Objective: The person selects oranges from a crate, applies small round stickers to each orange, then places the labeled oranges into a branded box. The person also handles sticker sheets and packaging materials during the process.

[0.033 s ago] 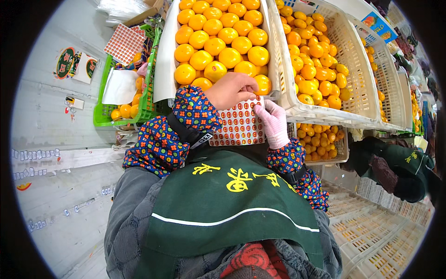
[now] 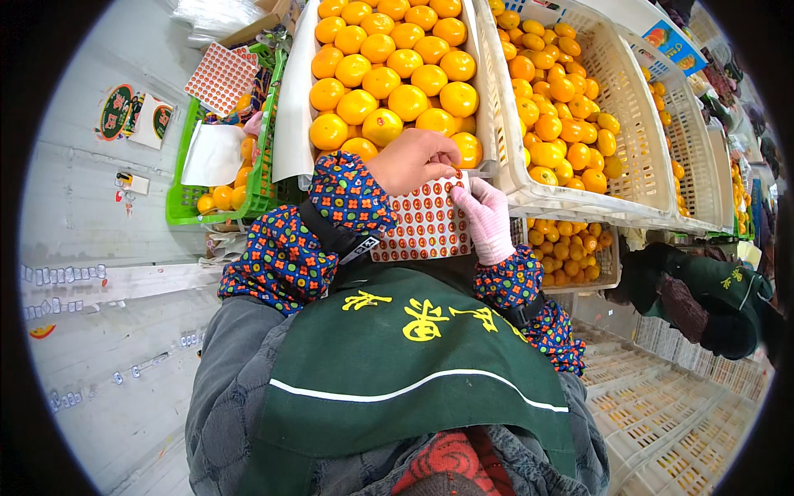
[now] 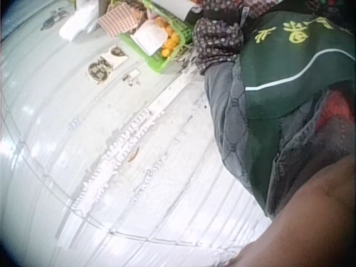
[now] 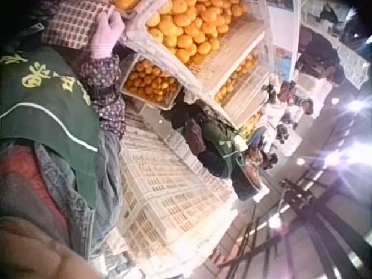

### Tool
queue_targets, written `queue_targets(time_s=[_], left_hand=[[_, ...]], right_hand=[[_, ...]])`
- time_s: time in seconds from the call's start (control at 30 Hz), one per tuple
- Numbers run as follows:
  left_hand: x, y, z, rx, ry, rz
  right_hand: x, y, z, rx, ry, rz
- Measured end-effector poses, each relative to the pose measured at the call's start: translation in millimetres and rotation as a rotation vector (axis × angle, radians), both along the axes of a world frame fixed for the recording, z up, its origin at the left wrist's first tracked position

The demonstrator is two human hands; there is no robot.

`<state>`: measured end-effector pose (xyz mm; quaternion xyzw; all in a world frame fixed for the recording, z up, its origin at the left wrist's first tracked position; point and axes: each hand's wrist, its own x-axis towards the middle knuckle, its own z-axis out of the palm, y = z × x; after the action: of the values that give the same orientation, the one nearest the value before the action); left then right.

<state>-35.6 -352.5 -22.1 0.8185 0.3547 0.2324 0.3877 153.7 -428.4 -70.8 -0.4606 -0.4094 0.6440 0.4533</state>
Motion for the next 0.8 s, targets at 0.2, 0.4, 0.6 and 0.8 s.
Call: queue_targets(time_s=[0.2,0.4,0.6,0.8], left_hand=[[12.7,-7.7,-5.0,0.01,0.017,0.047],[27.3,-41.9,-16.5,0.631,0.094,0.04],[45.4,-47.4,-33.2,0.677,0.004,-0.01],[68.2,-47.3,-37.7,0.515,-0.063,0.006]], right_hand=[[6.5,-4.1,-1.4,-0.075,-0.026,-0.001],[13.4,-14.4,-10.2,-0.056,-0.035,-0.03],[28.7,-33.1,-9.3,-0.063,0.062,-0.104],[45.9,-40.9,-11.3,-0.15,0.043,-0.134]])
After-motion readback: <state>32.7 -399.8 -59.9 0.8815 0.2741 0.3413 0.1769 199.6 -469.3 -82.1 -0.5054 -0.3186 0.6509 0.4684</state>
